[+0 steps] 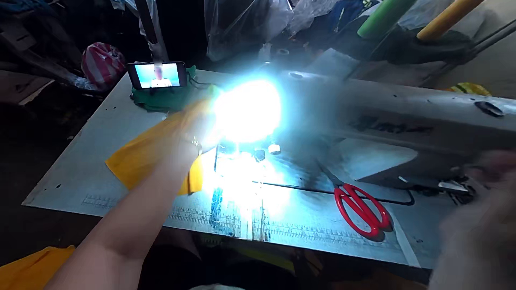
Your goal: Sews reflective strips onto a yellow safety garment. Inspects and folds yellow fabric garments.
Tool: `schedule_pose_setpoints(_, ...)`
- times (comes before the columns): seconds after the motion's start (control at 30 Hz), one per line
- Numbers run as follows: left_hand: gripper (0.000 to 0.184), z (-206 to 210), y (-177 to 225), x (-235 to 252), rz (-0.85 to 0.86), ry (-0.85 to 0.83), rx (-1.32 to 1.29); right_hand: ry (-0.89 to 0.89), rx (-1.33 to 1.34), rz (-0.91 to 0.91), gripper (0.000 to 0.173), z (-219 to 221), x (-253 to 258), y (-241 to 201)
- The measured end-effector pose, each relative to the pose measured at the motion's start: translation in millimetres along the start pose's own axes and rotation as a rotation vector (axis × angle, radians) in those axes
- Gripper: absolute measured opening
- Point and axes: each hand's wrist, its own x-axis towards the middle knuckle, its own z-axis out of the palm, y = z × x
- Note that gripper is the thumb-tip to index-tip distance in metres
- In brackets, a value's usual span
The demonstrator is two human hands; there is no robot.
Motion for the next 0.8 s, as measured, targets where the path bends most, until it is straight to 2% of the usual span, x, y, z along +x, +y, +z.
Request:
schedule_pose_setpoints(0.03, 0.041, -27, 3, 0, -0.079, -0.064, -0.048, -0.13, 0.069, -0.056, 0.03, 17, -14, -18)
schedule_pose_setpoints(0.07, 0.04, -46, 2, -4, -0.124, -0.034, -0.082, -0.259, 0.152, -0.026, 0.023, 37, -31, -46)
schedule_pose_setpoints(0.13, 0.034, -71, -10, -23, -0.176, 0.027, -0.131, -0.588, 0.317, 0.168, 0.019, 65, -72, -92)
schedule_pose_setpoints(0.17, 0.037, -71, -23, -38, -0.181, 0.037, -0.118, -0.762, 0.397, 0.293, 0.019, 71, -94, -107)
schedule_pose_setpoints(0.23, 0.04, -59, -42, -78, -0.268, -0.049, -0.092, -1.051, 0.527, 0.522, 0.022, 79, -132, -123)
schedule_pose_setpoints(0.3, 0.044, -56, -37, -117, -0.383, -0.141, -0.101, -1.204, 0.614, 0.658, 0.03, 92, -159, -123)
schedule_pose_setpoints(0.37, 0.042, -74, -9, -146, -0.409, -0.232, -0.13, -1.258, 0.643, 0.754, 0.044, 104, -179, -124)
schedule_pose_setpoints(0.4, 0.039, -85, 8, -157, -0.354, -0.3, -0.191, -1.263, 0.664, 0.814, 0.054, 110, -187, -127)
schedule_pose_setpoints(0.47, 0.029, -103, 32, -165, -0.142, -0.373, -0.404, -1.222, 0.722, 0.925, 0.068, 119, -200, -136)
schedule_pose_setpoints(0.5, 0.026, -107, 35, -162, -0.041, -0.35, -0.506, -1.177, 0.766, 0.986, 0.068, 123, -205, -141)
schedule_pose_setpoints(0.57, 0.024, -101, 27, -144, 0.073, -0.153, -0.518, -1.065, 0.793, 1.045, 0.048, 122, -208, -150)
schedule_pose_setpoints(0.6, 0.026, -93, 18, -134, 0.096, -0.073, -0.461, -1.027, 0.771, 1.029, 0.037, 118, -205, -152)
schedule_pose_setpoints(0.67, 0.03, -69, 1, -120, 0.115, -0.052, -0.372, -1.02, 0.608, 0.866, 0.025, 100, -186, -144)
schedule_pose_setpoints(0.73, 0.028, -50, 0, -124, 0.071, -0.054, -0.326, -1.029, 0.333, 0.695, 0.023, 73, -147, -126)
schedule_pose_setpoints(0.8, 0.031, -50, 17, -144, -0.029, -0.041, -0.297, -0.983, 0.009, 0.549, 0.026, 46, -106, -98)
